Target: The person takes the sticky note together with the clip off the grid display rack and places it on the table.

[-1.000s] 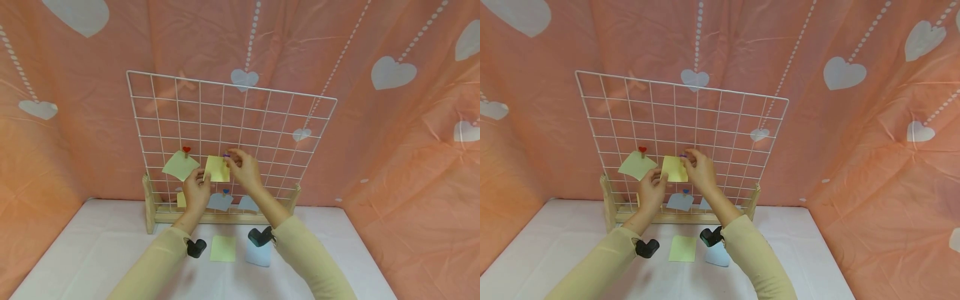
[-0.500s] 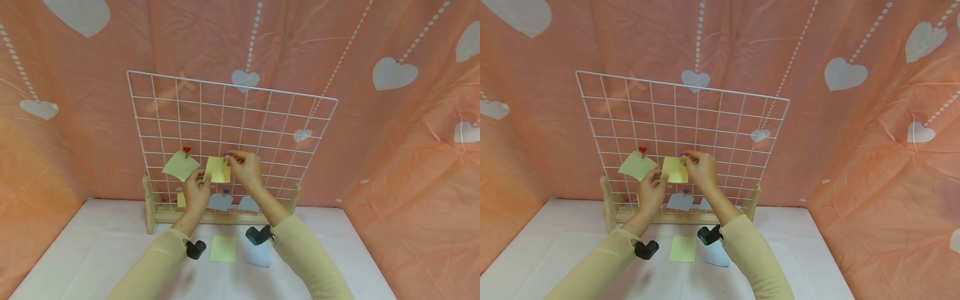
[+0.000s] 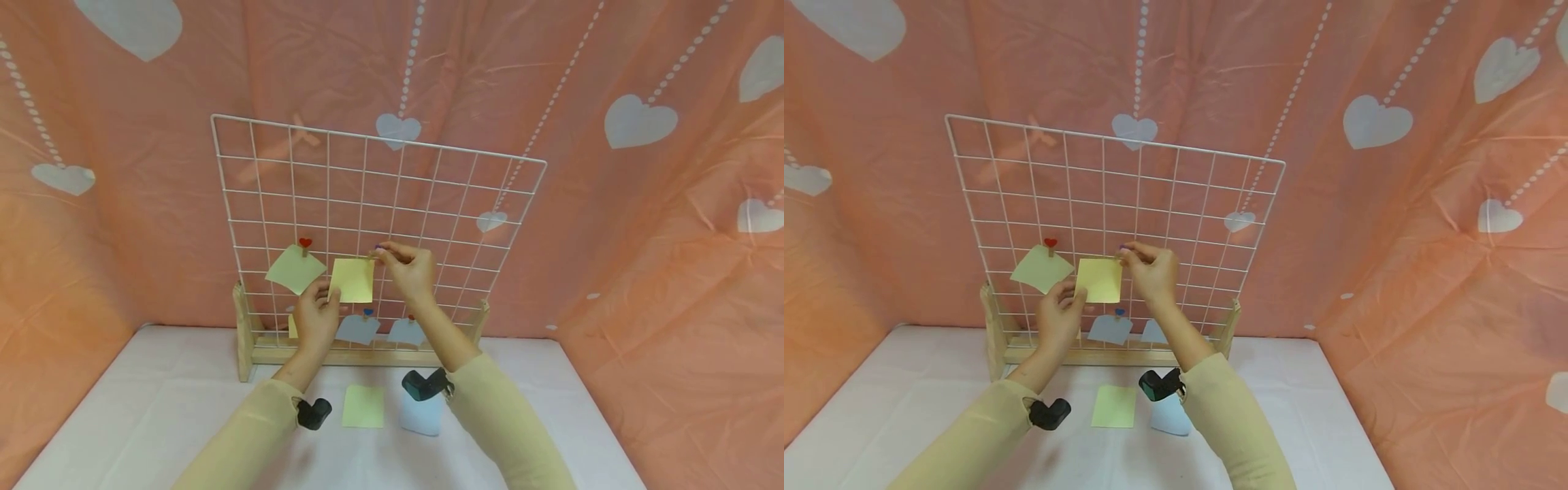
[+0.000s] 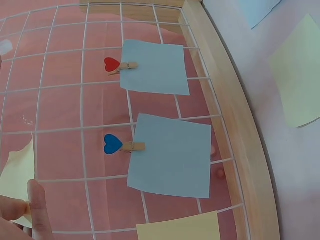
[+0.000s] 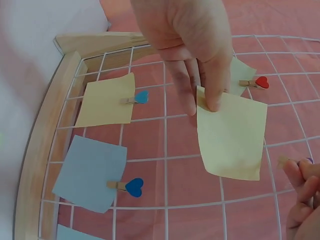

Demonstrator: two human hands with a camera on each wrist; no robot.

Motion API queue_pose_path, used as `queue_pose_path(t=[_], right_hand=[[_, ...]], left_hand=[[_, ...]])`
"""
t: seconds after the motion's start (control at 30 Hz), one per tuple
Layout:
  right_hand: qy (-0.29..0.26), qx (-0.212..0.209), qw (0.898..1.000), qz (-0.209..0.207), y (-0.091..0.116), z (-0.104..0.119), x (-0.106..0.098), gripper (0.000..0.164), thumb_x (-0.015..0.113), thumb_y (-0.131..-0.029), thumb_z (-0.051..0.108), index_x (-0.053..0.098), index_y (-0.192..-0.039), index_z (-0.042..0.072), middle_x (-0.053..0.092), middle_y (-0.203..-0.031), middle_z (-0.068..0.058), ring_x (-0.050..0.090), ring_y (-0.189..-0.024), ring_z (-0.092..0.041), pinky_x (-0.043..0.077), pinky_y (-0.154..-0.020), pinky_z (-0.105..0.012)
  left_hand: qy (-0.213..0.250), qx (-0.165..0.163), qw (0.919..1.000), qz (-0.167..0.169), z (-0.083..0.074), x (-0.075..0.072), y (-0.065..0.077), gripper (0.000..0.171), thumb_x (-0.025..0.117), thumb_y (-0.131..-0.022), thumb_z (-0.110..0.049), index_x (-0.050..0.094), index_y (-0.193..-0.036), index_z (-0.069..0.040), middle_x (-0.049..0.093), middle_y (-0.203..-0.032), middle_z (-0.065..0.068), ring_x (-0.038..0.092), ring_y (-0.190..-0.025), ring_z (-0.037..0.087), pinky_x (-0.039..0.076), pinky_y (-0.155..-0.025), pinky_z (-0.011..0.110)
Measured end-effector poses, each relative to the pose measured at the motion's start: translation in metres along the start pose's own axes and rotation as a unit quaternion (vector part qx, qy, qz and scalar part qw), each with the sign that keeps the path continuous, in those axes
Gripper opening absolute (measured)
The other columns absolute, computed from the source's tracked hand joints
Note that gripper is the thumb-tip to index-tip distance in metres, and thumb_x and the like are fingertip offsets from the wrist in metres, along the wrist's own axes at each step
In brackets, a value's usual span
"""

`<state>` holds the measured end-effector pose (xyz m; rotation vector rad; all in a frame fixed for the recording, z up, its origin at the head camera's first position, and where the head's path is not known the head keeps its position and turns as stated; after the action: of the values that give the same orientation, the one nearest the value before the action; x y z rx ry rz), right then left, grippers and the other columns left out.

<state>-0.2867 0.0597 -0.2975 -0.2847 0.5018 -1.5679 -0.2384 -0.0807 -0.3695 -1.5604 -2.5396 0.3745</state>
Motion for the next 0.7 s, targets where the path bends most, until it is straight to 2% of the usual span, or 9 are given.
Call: queue_pose_path(t=[0.1,0.17,0.27,0.33,0.37,0.47,0.6,0.7], right_hand=[[-0.007,0.018,1.000,0.003,0.004,-0.002,-0.004,0.018,0.071,-0.085,0.004,0.071,-0.098,-0.008,0.071,-0.089,-0.024,0.071,-0.078,-0.037,0.058,-0.074,-0.032],[-0.006,0.034,0.999,-0.001,0.007,-0.003,-0.006,0.019,0.071,-0.085,0.008,0.072,-0.100,-0.005,0.072,-0.088,-0.022,0.071,-0.068,-0.028,0.058,-0.063,-0.024],[-0.024,0.058,0.998,-0.007,0.011,-0.006,-0.010,0.021,0.071,-0.086,0.010,0.071,-0.102,-0.003,0.072,-0.085,-0.020,0.060,-0.048,-0.013,0.047,-0.047,-0.016],[-0.038,0.076,0.996,-0.011,0.014,-0.007,-0.012,0.021,0.070,-0.087,0.010,0.071,-0.103,-0.003,0.072,-0.083,-0.019,0.048,-0.041,-0.008,0.038,-0.041,-0.015],[-0.046,0.081,0.996,-0.011,0.016,-0.008,-0.013,0.021,0.070,-0.087,0.010,0.070,-0.104,-0.003,0.072,-0.083,-0.020,0.044,-0.040,-0.007,0.038,-0.041,-0.015],[-0.062,0.094,0.994,-0.016,0.019,-0.011,-0.017,0.021,0.070,-0.087,0.010,0.070,-0.104,-0.004,0.073,-0.081,-0.018,0.046,-0.040,-0.006,0.038,-0.042,-0.014],[-0.090,0.098,0.991,-0.021,0.022,-0.017,-0.024,0.022,0.070,-0.086,0.008,0.068,-0.103,-0.006,0.071,-0.073,-0.010,0.047,-0.041,-0.006,0.037,-0.041,-0.014],[-0.108,0.100,0.989,-0.020,0.025,-0.021,-0.029,0.023,0.069,-0.087,0.007,0.067,-0.104,-0.009,0.069,-0.067,-0.002,0.045,-0.042,-0.006,0.033,-0.039,-0.014]], left_hand=[[0.009,-0.008,0.9999,0.002,0.002,-0.001,0.002,0.016,0.057,-0.093,0.000,0.060,-0.106,0.010,0.062,-0.102,0.026,0.067,-0.061,0.015,0.056,-0.057,0.022],[0.016,-0.019,0.9997,0.005,0.003,-0.001,0.004,0.017,0.057,-0.093,0.000,0.059,-0.107,0.010,0.060,-0.103,0.025,0.066,-0.063,0.015,0.056,-0.058,0.020],[0.022,-0.034,0.9991,0.011,0.005,-0.002,0.007,0.019,0.057,-0.094,-0.002,0.058,-0.109,0.009,0.059,-0.104,0.024,0.067,-0.071,0.020,0.056,-0.060,0.019],[0.020,-0.042,0.9988,0.016,0.007,-0.003,0.009,0.021,0.057,-0.094,-0.003,0.058,-0.111,0.009,0.059,-0.105,0.023,0.067,-0.076,0.026,0.056,-0.061,0.018],[0.021,-0.046,0.9986,0.018,0.008,-0.003,0.010,0.021,0.057,-0.094,-0.003,0.058,-0.112,0.009,0.059,-0.105,0.023,0.066,-0.078,0.028,0.055,-0.061,0.017],[0.028,-0.043,0.9984,0.024,0.011,-0.004,0.013,0.021,0.056,-0.094,-0.001,0.056,-0.112,0.011,0.058,-0.105,0.025,0.066,-0.078,0.031,0.055,-0.061,0.017],[0.041,-0.034,0.9982,0.026,0.013,-0.005,0.016,0.021,0.055,-0.093,0.002,0.054,-0.111,0.014,0.057,-0.103,0.027,0.065,-0.071,0.020,0.055,-0.062,0.017],[0.031,-0.033,0.9987,0.025,0.015,-0.007,0.018,0.020,0.055,-0.093,0.002,0.055,-0.110,0.014,0.058,-0.103,0.028,0.064,-0.068,0.013,0.055,-0.061,0.016]])
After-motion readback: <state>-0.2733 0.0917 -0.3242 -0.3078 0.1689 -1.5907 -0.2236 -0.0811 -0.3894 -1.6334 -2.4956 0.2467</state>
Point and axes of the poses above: each hand's wrist, its own y-axis away from the middle knuckle, its own x-axis out of the palm, z = x × y, the point moved 1 cm from there along -y, towards the middle knuckle
